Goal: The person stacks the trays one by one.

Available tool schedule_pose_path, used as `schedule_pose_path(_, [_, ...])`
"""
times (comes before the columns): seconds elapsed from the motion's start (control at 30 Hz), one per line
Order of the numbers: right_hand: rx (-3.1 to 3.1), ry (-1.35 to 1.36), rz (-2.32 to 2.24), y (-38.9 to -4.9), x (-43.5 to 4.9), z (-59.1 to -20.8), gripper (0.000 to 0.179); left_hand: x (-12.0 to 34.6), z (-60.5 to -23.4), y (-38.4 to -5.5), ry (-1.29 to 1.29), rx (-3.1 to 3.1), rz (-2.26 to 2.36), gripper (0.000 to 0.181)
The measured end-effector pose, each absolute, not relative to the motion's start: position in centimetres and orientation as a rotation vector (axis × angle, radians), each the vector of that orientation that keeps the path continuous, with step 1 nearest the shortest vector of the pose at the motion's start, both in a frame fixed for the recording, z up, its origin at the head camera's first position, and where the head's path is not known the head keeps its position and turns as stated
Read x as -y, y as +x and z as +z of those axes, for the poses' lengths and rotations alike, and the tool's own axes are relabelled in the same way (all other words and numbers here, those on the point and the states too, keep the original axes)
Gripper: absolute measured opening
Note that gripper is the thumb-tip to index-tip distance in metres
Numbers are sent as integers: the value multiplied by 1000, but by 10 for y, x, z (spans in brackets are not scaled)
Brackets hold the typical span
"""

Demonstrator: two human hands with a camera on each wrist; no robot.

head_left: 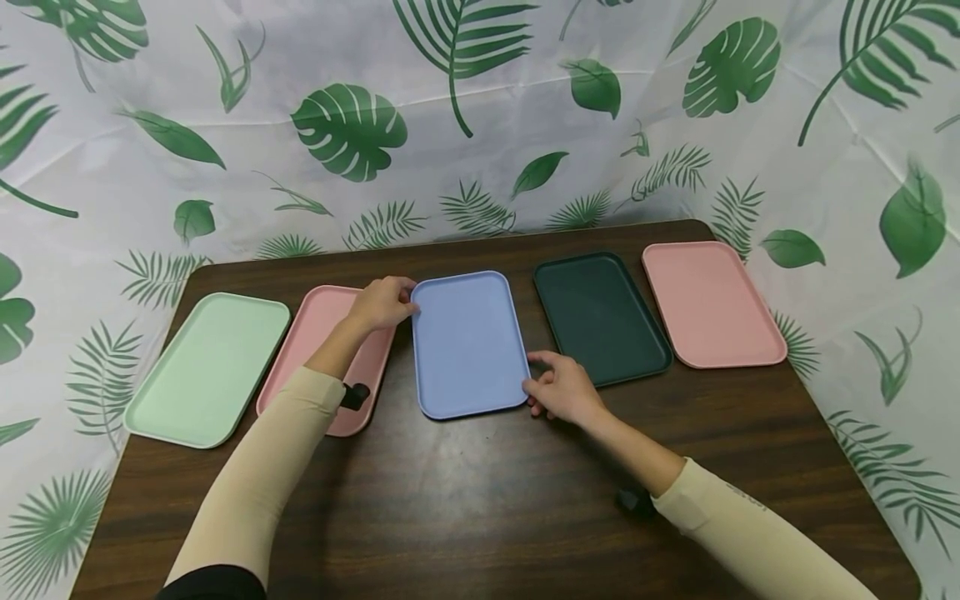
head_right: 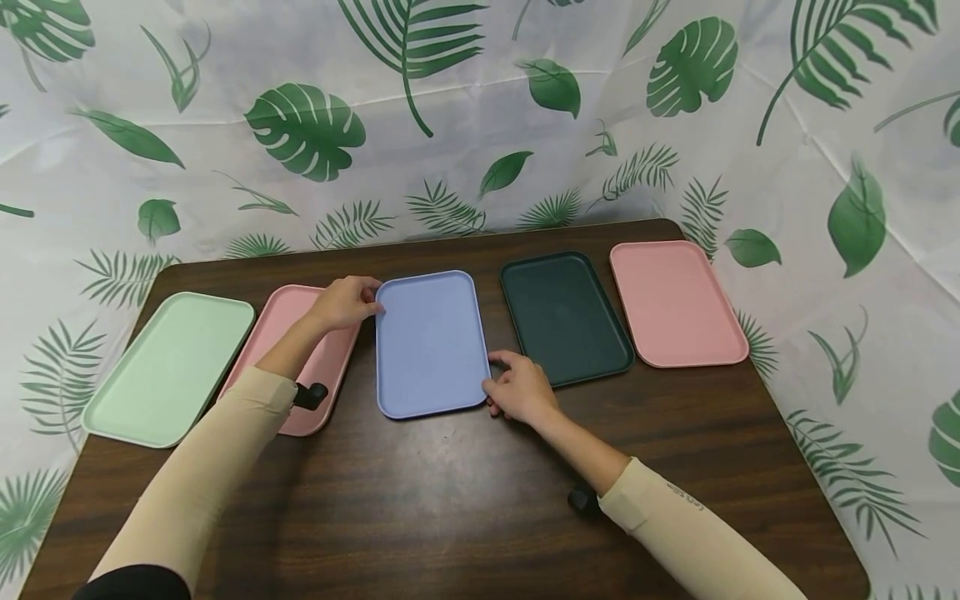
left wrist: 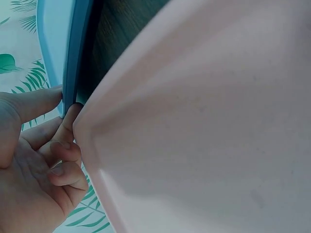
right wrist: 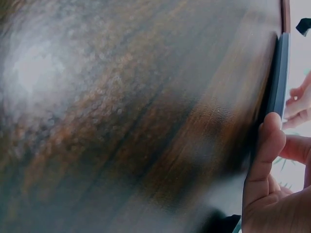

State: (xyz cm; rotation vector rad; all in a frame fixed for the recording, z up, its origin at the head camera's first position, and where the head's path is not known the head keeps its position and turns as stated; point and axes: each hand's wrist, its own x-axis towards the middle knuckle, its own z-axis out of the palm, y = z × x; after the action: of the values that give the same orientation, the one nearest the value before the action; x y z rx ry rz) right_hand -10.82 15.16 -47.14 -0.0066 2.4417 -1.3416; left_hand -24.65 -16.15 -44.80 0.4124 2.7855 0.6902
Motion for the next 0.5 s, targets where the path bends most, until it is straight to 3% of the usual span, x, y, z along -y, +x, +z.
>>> schedule_pose_path(0.5, [-2428,-30,-1344,-109,-152,-473,52,160,-451,-247,372,-2781,657,47])
